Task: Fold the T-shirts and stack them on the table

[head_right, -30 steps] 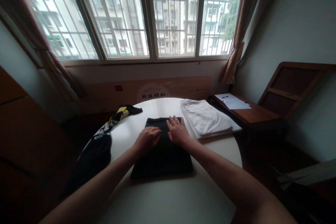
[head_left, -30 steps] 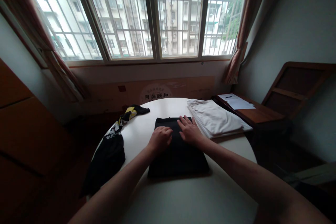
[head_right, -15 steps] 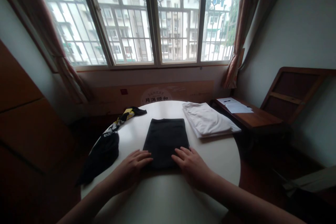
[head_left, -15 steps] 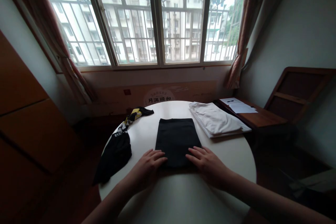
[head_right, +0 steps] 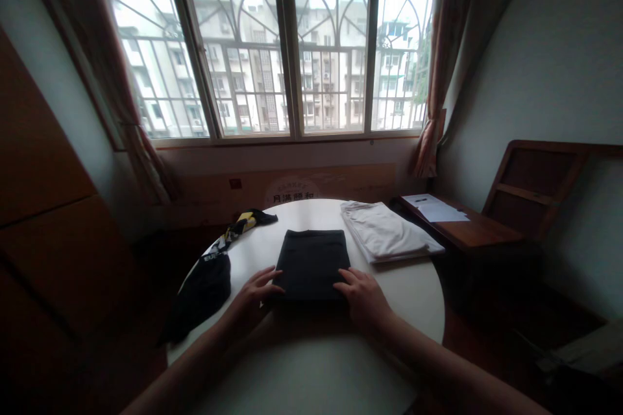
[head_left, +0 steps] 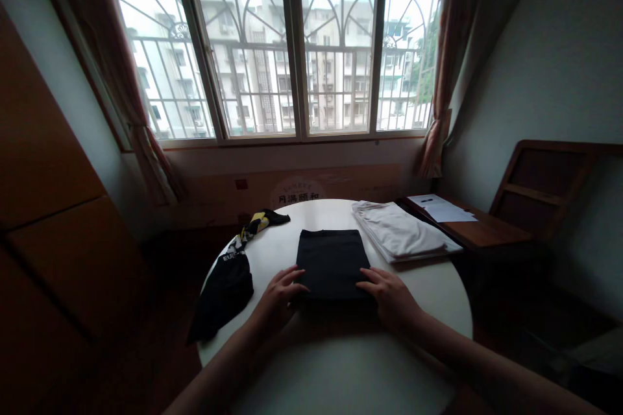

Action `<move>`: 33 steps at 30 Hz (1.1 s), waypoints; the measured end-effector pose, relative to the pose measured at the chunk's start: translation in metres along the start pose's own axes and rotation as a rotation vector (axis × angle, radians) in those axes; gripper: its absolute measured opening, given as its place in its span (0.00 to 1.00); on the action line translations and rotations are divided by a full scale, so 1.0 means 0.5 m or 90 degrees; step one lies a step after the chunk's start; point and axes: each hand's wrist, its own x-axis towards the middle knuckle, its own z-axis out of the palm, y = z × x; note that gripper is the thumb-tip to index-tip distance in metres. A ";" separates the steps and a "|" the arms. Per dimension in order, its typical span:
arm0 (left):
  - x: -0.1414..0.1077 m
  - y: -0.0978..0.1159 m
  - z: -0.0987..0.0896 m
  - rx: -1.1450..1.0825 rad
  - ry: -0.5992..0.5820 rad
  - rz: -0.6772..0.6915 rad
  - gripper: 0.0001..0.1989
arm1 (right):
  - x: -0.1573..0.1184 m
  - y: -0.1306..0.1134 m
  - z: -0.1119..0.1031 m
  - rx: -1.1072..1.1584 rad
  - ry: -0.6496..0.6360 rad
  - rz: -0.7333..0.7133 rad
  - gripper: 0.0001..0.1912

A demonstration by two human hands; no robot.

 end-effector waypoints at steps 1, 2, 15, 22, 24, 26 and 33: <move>0.004 -0.009 0.003 0.022 -0.028 -0.002 0.25 | -0.001 0.014 0.004 0.016 0.007 -0.005 0.36; 0.009 -0.017 0.007 0.040 -0.058 -0.004 0.29 | -0.003 0.027 0.007 0.035 0.013 -0.012 0.36; 0.040 0.012 -0.061 -0.332 0.048 -0.001 0.11 | -0.038 0.060 -0.053 0.514 0.152 0.031 0.10; 0.133 0.138 -0.175 -0.630 0.064 -0.150 0.20 | -0.016 0.049 -0.206 0.876 0.226 0.193 0.26; 0.178 0.171 -0.207 -0.693 0.073 -0.176 0.21 | 0.003 0.063 -0.266 0.867 0.275 0.186 0.24; 0.226 0.198 -0.235 -0.746 0.069 -0.189 0.23 | 0.026 0.085 -0.328 0.853 0.303 0.179 0.24; 0.436 0.223 -0.246 -0.838 0.035 -0.146 0.20 | 0.159 0.207 -0.481 0.790 0.343 0.179 0.18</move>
